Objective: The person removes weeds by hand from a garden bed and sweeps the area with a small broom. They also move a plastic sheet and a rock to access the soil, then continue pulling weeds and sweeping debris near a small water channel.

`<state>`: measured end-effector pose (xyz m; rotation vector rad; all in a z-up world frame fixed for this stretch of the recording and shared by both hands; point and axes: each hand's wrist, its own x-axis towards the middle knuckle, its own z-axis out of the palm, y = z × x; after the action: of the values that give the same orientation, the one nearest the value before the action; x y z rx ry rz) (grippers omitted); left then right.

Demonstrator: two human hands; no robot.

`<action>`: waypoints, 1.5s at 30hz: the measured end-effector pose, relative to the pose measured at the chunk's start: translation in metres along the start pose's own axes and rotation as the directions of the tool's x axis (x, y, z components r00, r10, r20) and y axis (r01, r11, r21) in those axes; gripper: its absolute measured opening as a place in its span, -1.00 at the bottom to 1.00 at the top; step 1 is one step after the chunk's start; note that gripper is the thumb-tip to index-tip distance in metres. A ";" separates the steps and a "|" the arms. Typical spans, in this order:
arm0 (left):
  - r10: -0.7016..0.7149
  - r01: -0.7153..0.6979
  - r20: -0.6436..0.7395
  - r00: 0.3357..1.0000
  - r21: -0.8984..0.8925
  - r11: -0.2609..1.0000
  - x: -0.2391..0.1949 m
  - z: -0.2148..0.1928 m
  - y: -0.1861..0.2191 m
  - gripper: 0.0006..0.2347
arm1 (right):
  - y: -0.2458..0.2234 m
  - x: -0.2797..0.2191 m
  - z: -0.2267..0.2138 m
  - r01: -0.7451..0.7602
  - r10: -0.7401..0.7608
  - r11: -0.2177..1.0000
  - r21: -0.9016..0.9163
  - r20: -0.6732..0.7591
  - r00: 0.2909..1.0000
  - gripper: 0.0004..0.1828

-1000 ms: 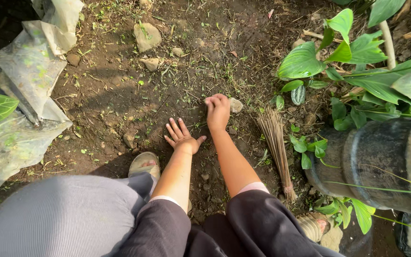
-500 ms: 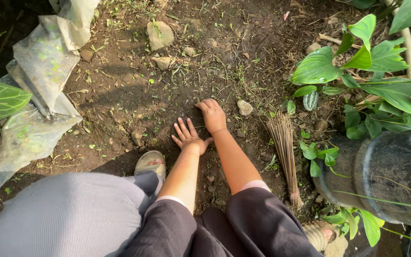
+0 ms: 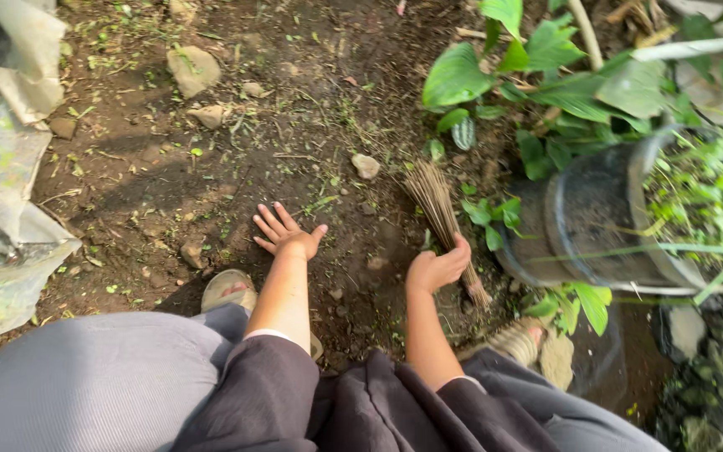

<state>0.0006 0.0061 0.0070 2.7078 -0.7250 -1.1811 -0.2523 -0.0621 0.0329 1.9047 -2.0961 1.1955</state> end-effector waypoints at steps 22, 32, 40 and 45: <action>0.285 -0.352 -0.230 0.931 -0.778 0.521 -0.021 -0.055 0.120 -0.42 | 0.037 -0.009 -0.126 0.105 -0.112 0.993 0.052 0.678 0.726 -0.55; 0.362 -0.489 -0.406 0.839 -0.854 0.177 0.072 -0.097 0.097 -0.76 | 0.003 0.022 -0.136 0.172 -0.073 0.985 -0.011 0.876 0.477 -0.48; 0.221 -0.730 -0.696 0.683 -0.660 0.177 0.003 -0.301 0.100 -0.75 | -0.026 0.122 -0.197 0.025 0.046 0.998 -0.064 0.893 0.449 -0.48; 0.691 -0.716 -0.300 0.657 0.037 0.697 -0.064 -0.355 0.124 -0.58 | -0.085 0.039 -0.215 -0.200 -0.004 0.980 0.017 0.998 0.065 -0.39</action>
<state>0.1690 -0.1082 0.3302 2.0804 -1.4479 -0.5742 -0.2806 0.0343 0.2444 3.2908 -2.6021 -0.4219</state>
